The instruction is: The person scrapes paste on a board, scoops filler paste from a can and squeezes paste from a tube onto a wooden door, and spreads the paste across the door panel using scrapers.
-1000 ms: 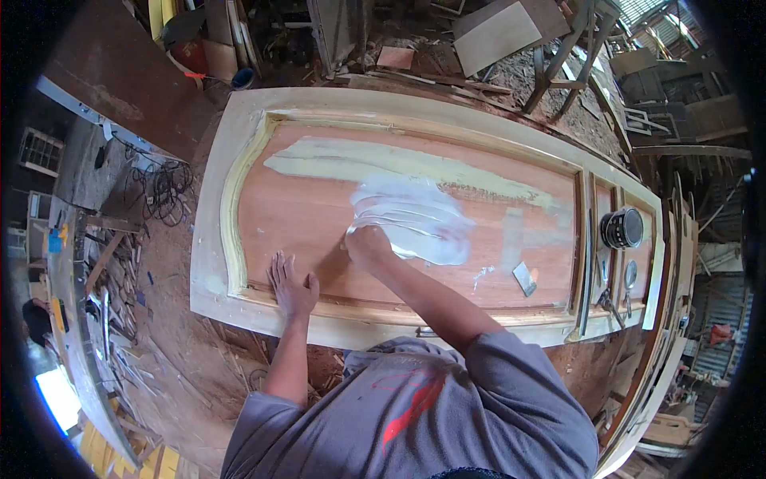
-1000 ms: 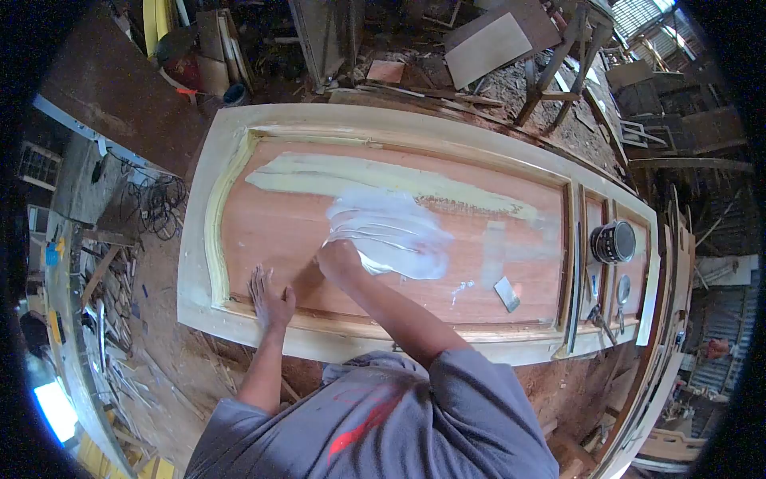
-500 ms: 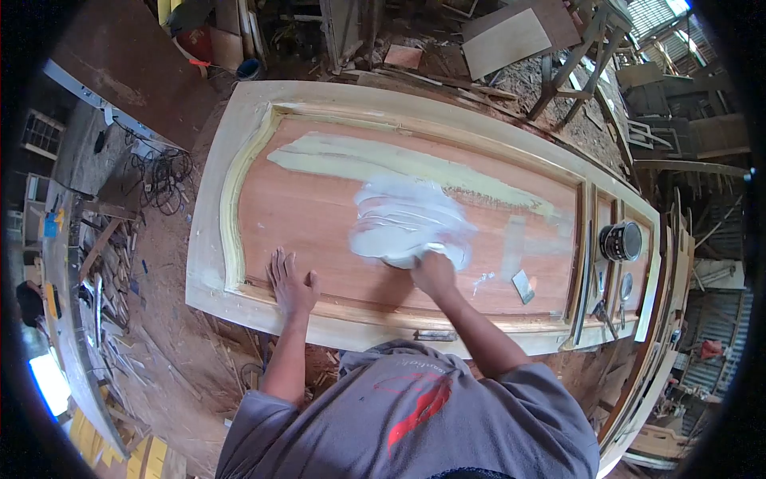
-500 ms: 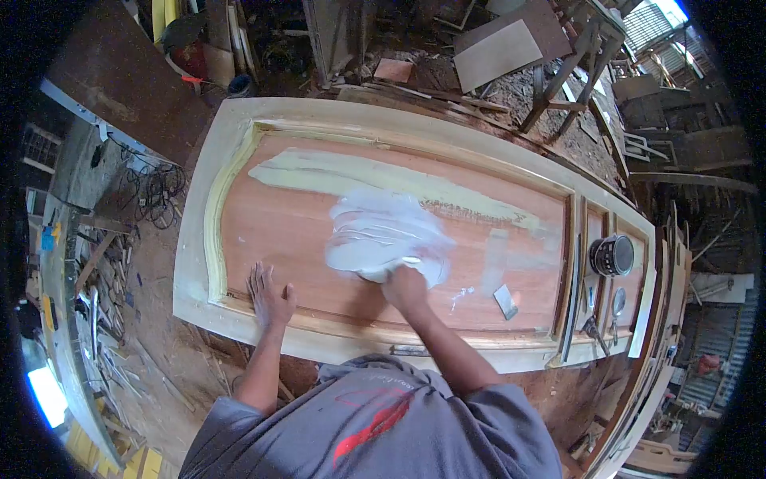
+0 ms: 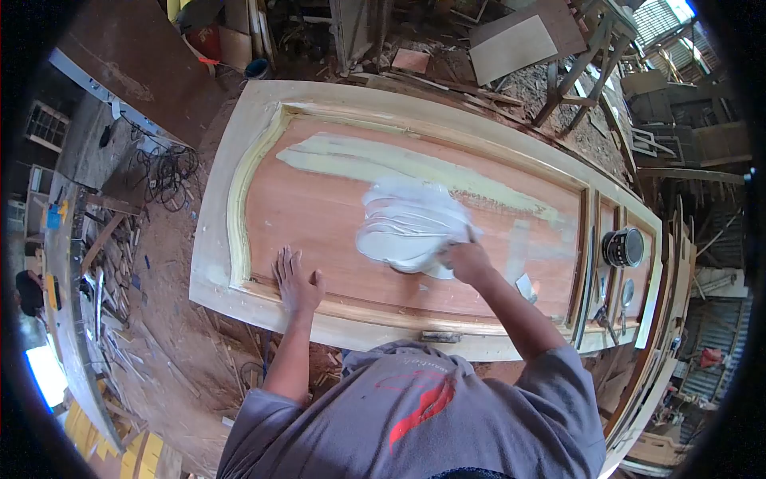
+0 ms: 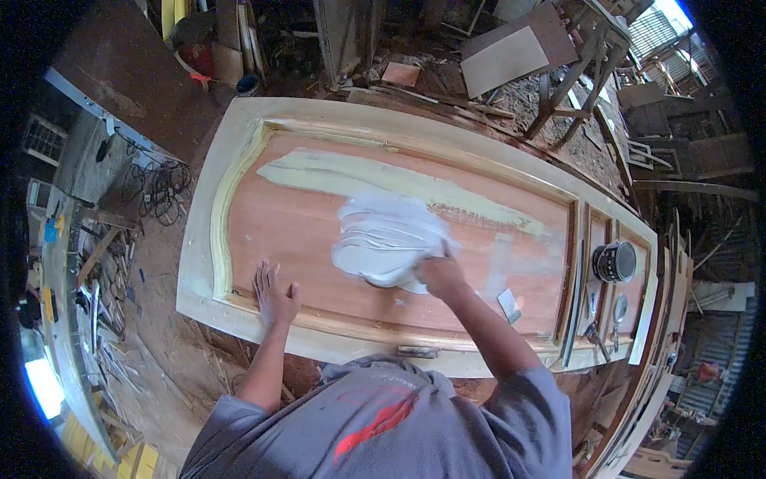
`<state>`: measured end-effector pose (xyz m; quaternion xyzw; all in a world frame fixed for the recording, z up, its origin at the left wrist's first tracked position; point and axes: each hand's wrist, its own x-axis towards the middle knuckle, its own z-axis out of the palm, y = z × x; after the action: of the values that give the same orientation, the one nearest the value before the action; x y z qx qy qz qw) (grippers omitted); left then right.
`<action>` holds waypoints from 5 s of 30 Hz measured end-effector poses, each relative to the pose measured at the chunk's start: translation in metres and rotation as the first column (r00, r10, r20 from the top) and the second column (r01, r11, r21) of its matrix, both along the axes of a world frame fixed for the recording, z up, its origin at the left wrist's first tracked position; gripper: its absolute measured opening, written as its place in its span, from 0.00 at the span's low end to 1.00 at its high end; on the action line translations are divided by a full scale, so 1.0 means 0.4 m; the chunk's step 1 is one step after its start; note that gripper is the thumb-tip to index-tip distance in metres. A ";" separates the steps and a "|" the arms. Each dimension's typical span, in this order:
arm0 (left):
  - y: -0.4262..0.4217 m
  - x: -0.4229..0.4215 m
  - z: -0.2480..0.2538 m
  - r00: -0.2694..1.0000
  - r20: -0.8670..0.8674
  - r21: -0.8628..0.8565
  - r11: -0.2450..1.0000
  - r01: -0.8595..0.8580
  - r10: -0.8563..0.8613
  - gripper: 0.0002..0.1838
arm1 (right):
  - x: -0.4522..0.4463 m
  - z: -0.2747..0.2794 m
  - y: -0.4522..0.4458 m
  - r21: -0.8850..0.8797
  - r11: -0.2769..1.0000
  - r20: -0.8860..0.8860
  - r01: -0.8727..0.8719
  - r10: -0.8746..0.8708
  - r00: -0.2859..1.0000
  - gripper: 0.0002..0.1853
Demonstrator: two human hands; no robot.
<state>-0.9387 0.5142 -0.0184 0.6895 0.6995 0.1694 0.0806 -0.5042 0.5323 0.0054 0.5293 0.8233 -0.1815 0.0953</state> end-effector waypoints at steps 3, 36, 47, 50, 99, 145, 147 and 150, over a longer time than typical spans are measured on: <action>0.001 0.000 -0.006 1.000 -0.008 0.004 1.000 -0.007 0.007 0.37 | -0.002 0.000 -0.057 -0.015 0.881 -0.029 0.474 -0.474 0.880 0.11; -0.001 0.001 -0.008 0.999 -0.035 -0.030 0.999 0.014 -0.015 0.39 | -0.489 -0.004 0.318 -0.011 0.999 -0.001 -0.041 0.041 0.999 0.13; -0.002 0.005 -0.005 1.000 -0.005 -0.003 1.000 -0.004 0.004 0.36 | 0.235 0.034 0.048 -0.076 0.896 0.049 0.437 -0.434 0.899 0.13; -0.005 0.004 -0.011 1.000 -0.016 0.001 1.000 -0.002 0.002 0.36 | 0.216 -0.007 0.027 -0.024 0.744 0.023 0.667 -0.667 0.745 0.13; -0.004 -0.008 -0.023 1.000 -0.009 0.005 1.000 0.012 -0.012 0.38 | -0.211 0.065 0.162 0.046 0.813 -0.422 0.581 -0.511 0.749 0.15; 0.017 -0.062 0.002 0.996 0.086 -0.102 0.995 0.023 -0.014 0.40 | -0.903 -0.111 0.459 0.267 0.963 -0.050 0.025 -0.012 0.999 0.23; 0.019 -0.063 0.000 0.995 0.102 -0.100 0.995 0.025 -0.015 0.39 | -0.838 0.045 0.463 -0.111 0.993 -0.100 -0.032 0.021 0.995 0.23; 0.015 -0.061 0.026 0.999 0.042 -0.124 0.992 0.040 -0.035 0.38 | -0.674 0.112 0.405 -0.115 0.987 -0.339 0.114 -0.147 0.929 0.22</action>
<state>-0.9630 0.5203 -0.0081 0.6927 0.6939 0.1376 0.1404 -0.7738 0.6944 0.0502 0.5375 0.7808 -0.3160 -0.0389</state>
